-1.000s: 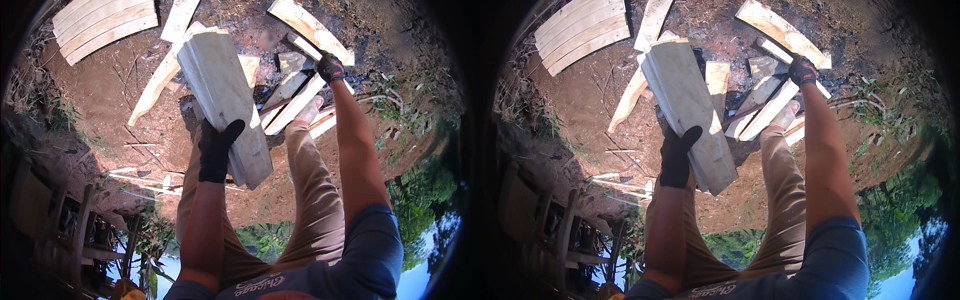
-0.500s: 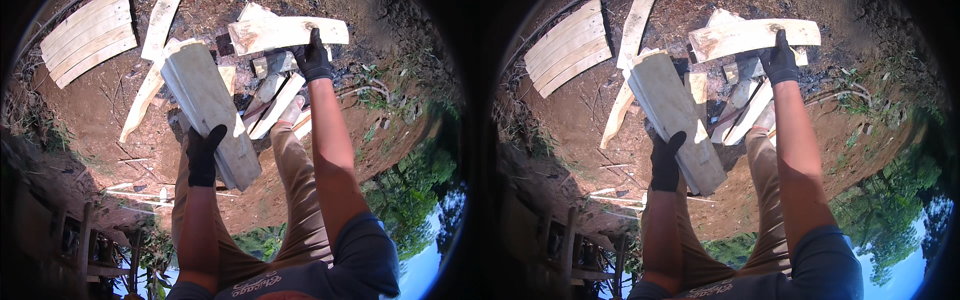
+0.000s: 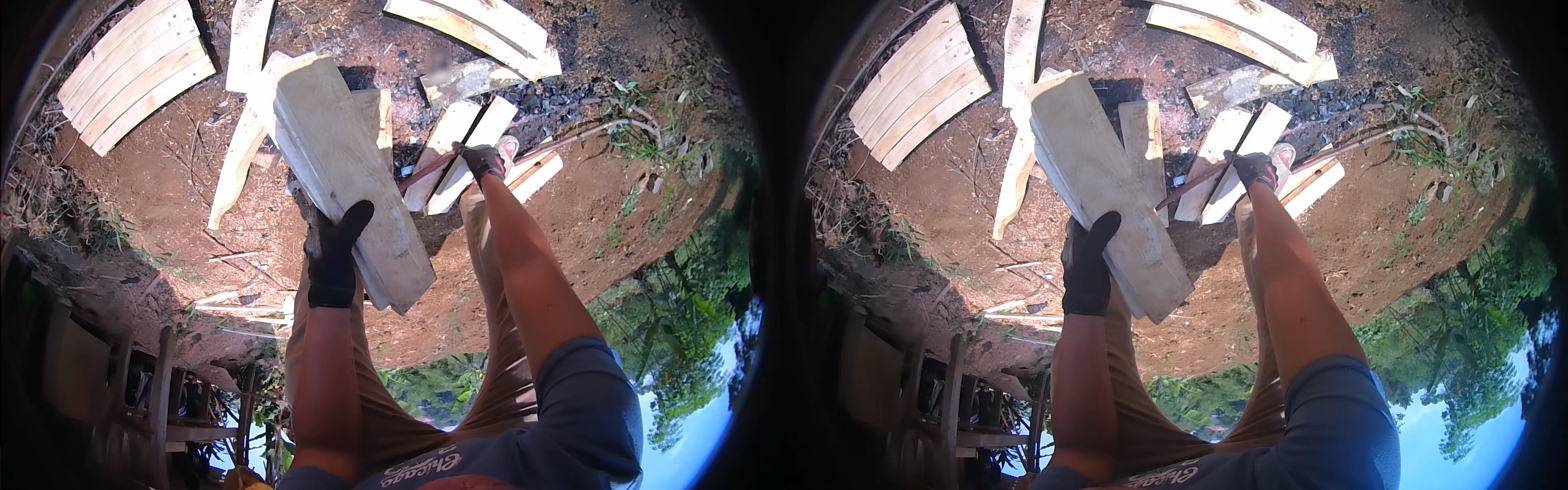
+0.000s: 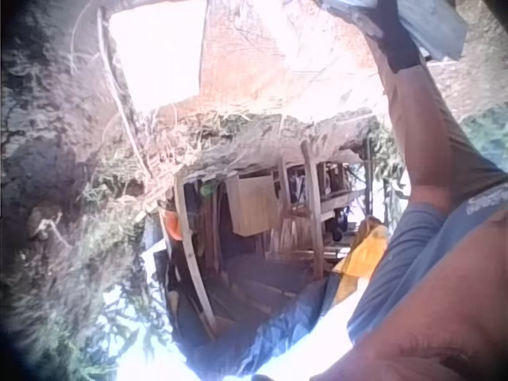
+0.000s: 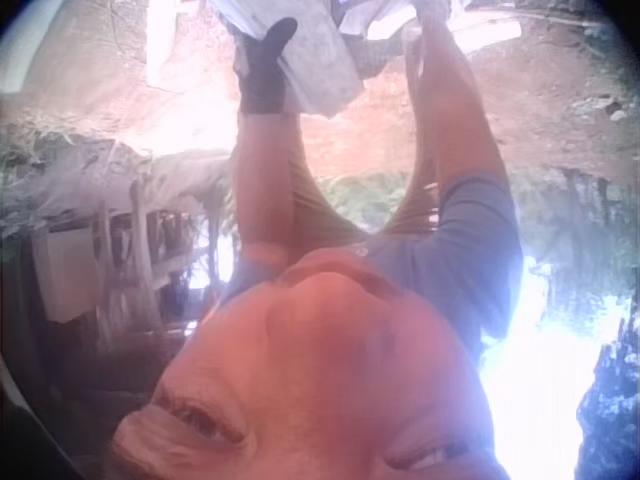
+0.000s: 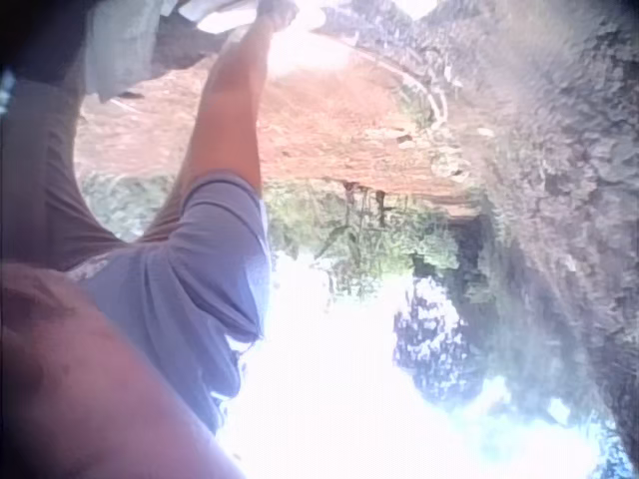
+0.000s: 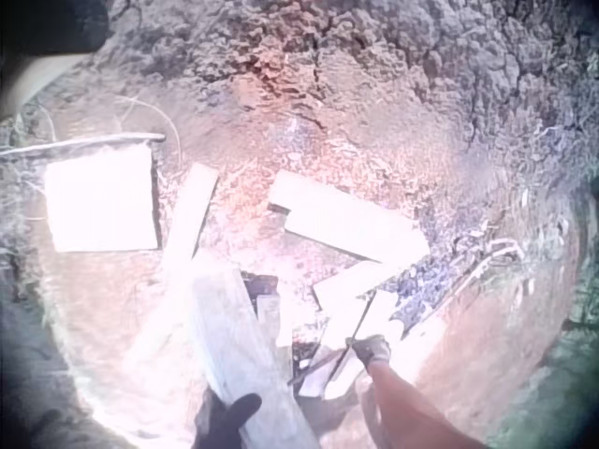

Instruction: The person picks up wood planks from the ground and places them onto a wooden furniture frame.

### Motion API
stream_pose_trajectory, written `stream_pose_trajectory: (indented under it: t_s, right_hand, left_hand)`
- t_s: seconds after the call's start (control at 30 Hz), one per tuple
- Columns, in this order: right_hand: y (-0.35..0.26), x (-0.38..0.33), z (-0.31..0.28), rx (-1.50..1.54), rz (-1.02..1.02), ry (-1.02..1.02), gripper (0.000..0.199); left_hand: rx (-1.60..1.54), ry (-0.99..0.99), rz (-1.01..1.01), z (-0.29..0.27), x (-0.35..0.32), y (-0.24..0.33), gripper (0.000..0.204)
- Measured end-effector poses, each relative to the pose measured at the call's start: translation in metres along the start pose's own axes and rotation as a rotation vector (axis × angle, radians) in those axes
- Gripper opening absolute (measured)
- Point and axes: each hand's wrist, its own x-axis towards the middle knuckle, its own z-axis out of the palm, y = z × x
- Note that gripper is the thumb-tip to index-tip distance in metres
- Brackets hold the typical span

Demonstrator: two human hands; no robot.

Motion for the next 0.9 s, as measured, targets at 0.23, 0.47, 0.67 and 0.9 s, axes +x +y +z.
stream_pose_trajectory:
  t_s: [0.23,0.47,0.67,0.9]
  right_hand:
    - [0.105,0.049,0.025,0.492,0.065,0.056,0.03]
    - [0.145,-0.012,-0.014,0.684,-0.366,-0.076,0.028]
    - [0.158,-0.016,-0.061,1.547,-0.086,-0.452,0.021]
    - [0.082,-0.109,-0.109,1.695,-0.225,-0.585,0.024]
  left_hand:
    - [0.08,-0.039,0.042,0.004,0.01,-0.011,0.076]
    - [0.004,-0.025,-0.017,0.01,0.001,-0.006,0.081]
    - [-0.038,-0.125,-0.007,0.035,0.0,-0.005,0.076]
    - [-0.034,-0.165,-0.045,0.007,-0.001,0.001,0.073]
